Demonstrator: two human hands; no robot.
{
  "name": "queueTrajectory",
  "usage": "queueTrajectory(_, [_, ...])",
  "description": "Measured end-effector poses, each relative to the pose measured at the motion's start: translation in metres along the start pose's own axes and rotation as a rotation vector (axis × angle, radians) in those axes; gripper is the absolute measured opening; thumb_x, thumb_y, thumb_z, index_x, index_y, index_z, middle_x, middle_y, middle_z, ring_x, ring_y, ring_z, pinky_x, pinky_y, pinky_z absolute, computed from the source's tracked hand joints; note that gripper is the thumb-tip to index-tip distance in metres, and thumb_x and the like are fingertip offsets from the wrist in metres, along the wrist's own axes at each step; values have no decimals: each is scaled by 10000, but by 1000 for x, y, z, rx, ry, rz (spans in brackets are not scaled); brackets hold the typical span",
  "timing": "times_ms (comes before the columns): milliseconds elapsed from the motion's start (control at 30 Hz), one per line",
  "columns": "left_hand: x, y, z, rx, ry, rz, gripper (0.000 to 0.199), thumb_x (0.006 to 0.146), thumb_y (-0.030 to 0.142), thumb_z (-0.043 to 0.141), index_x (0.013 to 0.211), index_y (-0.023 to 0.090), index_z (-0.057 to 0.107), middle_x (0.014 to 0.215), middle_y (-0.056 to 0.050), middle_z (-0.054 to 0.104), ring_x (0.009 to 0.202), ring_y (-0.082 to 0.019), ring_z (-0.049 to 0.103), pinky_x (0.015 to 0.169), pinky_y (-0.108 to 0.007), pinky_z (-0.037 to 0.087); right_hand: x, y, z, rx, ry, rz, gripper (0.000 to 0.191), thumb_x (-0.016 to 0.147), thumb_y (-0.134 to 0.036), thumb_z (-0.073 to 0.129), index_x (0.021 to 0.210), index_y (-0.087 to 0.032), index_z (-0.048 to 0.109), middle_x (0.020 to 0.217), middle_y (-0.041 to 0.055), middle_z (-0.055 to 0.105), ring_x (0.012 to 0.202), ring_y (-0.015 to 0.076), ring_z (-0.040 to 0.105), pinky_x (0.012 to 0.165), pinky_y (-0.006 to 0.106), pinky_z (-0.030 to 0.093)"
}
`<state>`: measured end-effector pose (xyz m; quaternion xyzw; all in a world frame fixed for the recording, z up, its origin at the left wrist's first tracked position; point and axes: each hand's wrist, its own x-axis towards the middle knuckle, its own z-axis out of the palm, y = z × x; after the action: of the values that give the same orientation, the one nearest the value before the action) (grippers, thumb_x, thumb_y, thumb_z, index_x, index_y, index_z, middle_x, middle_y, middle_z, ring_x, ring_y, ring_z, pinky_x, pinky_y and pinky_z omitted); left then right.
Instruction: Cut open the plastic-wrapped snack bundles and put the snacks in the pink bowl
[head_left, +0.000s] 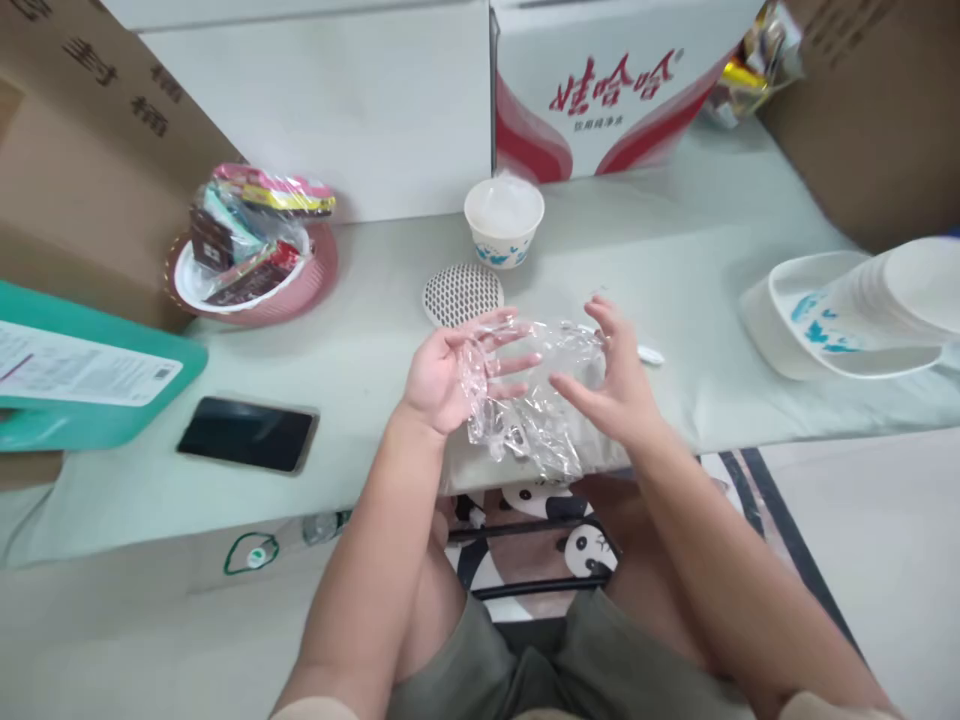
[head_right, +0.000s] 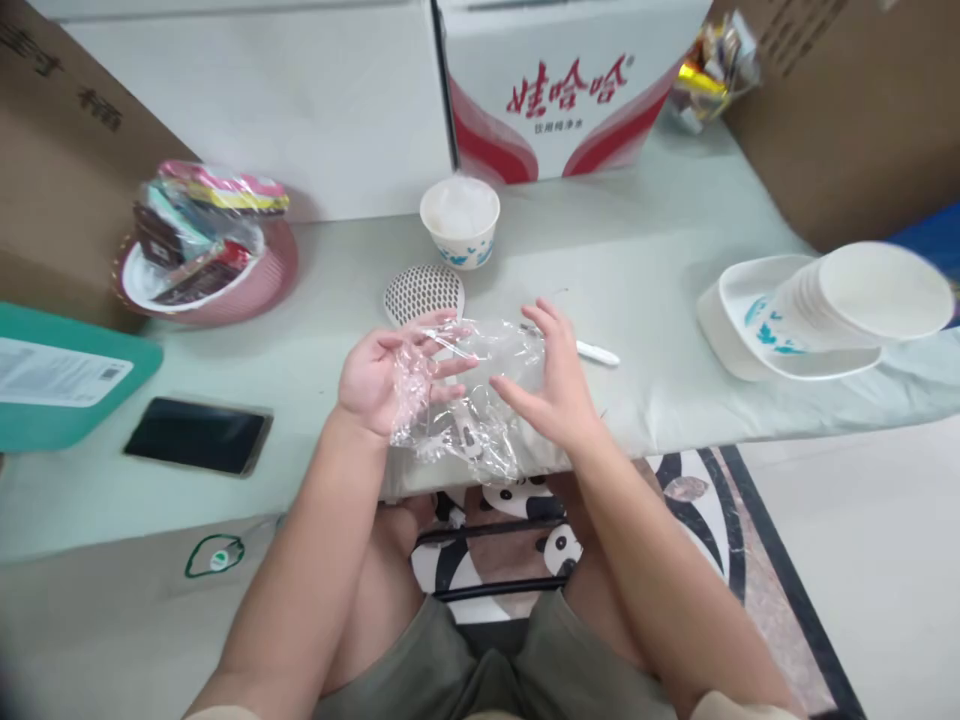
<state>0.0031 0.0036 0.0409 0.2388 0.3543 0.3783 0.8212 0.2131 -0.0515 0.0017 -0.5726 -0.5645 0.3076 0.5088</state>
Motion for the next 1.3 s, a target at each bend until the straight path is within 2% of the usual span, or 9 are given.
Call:
queueTrajectory(67, [-1, 3, -7, 47, 1, -35, 408, 814, 293, 490, 1123, 160, 720, 1107, -142, 763, 858, -302, 778, 649, -431, 635, 2, -1, 1, -23, 28, 27, 287, 848, -478, 743, 1034, -263, 710, 1096, 61, 760, 1064, 236, 723, 1015, 464, 568])
queueTrajectory(200, [-4, 12, -24, 124, 53, -27, 362, 846, 364, 575, 1090, 144, 726, 1086, -149, 759, 835, -271, 773, 631, -370, 642, 8, -3, 4, 78, 144, 244, 248, 958, -430, 602, 831, -232, 680, 579, -54, 582, 488, 104, 572, 553, 261, 518])
queueTrajectory(300, [-11, 16, -33, 198, 28, 0, 508, 716, 372, 821, 1177, 185, 721, 1189, -156, 743, 888, -293, 779, 667, -381, 666, 13, -4, 9, 163, 207, 298, 241, 963, -408, 613, 814, -222, 648, 550, -74, 533, 448, 72, 530, 489, 210, 454])
queueTrajectory(433, [-21, 13, -33, 426, 15, -14, 849, 538, 69, 913, 1325, 282, 678, 1214, -136, 747, 904, -289, 790, 640, -306, 646, 25, -1, 16, 316, 289, 345, 269, 971, -426, 610, 793, -225, 589, 533, -90, 485, 407, 56, 482, 427, 186, 405])
queueTrajectory(633, [-18, 9, -30, 709, 332, 112, 80, 749, 73, 718, 753, 145, 752, 662, -43, 708, 523, -99, 618, 448, -153, 417, 30, 5, 11, 397, 355, 405, 298, 955, -456, 644, 783, -232, 550, 514, -105, 425, 352, 48, 383, 341, 183, 334])
queueTrajectory(867, [-22, 22, -40, 641, 492, 301, 103, 822, 148, 728, 725, 126, 755, 584, -21, 627, 469, -62, 473, 420, -152, 318, 16, 13, -1, 329, 367, 405, 314, 926, -481, 671, 774, -229, 564, 494, -108, 398, 334, 51, 349, 306, 186, 285])
queueTrajectory(1000, [-22, 15, -38, 368, 431, 386, 144, 815, 272, 795, 896, 173, 730, 731, -21, 679, 588, -102, 615, 543, -186, 503, 17, 11, 3, 413, 400, 455, 290, 912, -457, 680, 781, -232, 552, 481, -116, 389, 333, 54, 337, 308, 183, 281])
queueTrajectory(1133, [-20, 2, -36, 440, 306, 304, 663, 629, 114, 898, 1232, 254, 660, 891, -44, 758, 683, -168, 710, 602, -253, 569, 22, 9, 9, 475, 420, 497, 267, 904, -432, 664, 772, -239, 535, 472, -117, 387, 340, 57, 324, 315, 180, 284])
queueTrajectory(1300, [-10, 5, -45, 417, 515, 408, 152, 746, 113, 791, 847, 164, 689, 692, -21, 702, 450, -51, 495, 398, -153, 307, 20, 14, 5, 418, 443, 434, 295, 902, -484, 660, 777, -249, 534, 484, -111, 386, 345, 63, 344, 323, 199, 303])
